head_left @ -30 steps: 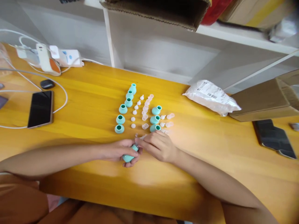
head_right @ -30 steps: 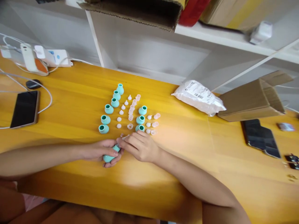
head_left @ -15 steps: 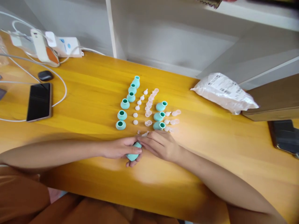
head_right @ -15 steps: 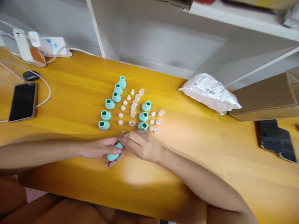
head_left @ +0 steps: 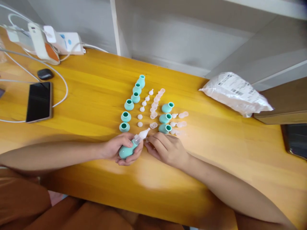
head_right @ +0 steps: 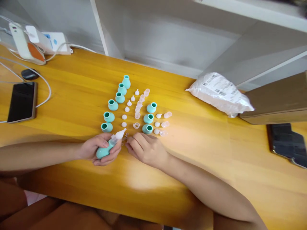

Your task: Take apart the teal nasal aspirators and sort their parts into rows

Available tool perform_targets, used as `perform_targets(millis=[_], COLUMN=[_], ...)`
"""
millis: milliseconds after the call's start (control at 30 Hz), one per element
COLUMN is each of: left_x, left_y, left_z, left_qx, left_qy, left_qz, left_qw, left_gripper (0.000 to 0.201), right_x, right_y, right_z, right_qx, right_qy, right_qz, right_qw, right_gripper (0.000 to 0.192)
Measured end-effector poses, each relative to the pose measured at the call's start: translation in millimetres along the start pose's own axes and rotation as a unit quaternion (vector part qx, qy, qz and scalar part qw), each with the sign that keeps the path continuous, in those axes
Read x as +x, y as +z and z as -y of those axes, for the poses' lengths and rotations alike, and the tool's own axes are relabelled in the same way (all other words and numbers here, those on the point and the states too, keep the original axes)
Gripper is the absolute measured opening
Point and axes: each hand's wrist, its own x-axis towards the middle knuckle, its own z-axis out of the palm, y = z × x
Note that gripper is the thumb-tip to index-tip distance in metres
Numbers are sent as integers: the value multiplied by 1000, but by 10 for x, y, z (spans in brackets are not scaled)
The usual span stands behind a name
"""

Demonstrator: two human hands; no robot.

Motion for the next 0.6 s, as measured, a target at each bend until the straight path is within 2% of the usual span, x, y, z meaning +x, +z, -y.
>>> perform_targets(millis=[133,200,267,333,433,500,600], left_x=[25,18,-3,-26,-36,-28,-25], left_y=[-8,0,19,46,89,108,114], left_z=[7,-12,-36,-53,-56,-45,-3], left_qx=[24,47,103,208,397,479,536], left_qy=[-16,-20,-28,-32,10,57,115], left_qz=[-28,-44,-46,-31,-27,-35,-45], left_qw=[999,998,993,977,917,875,835], left_gripper=[35,36,38,37,23,16,17], right_x=[-13,-32,-41,-31,-1,9,7], right_y=[-6,-35,-68,-89,-86,-66,-29], right_z=[6,5,23,67,164,231,321], right_qx=[6,76,205,357,526,594,671], right_qy=[26,66,125,193,265,313,392], right_qz=[15,13,18,36,72,77,58], right_qw=[1000,995,971,913,805,737,627], right_gripper=[10,17,22,38,55,59,57])
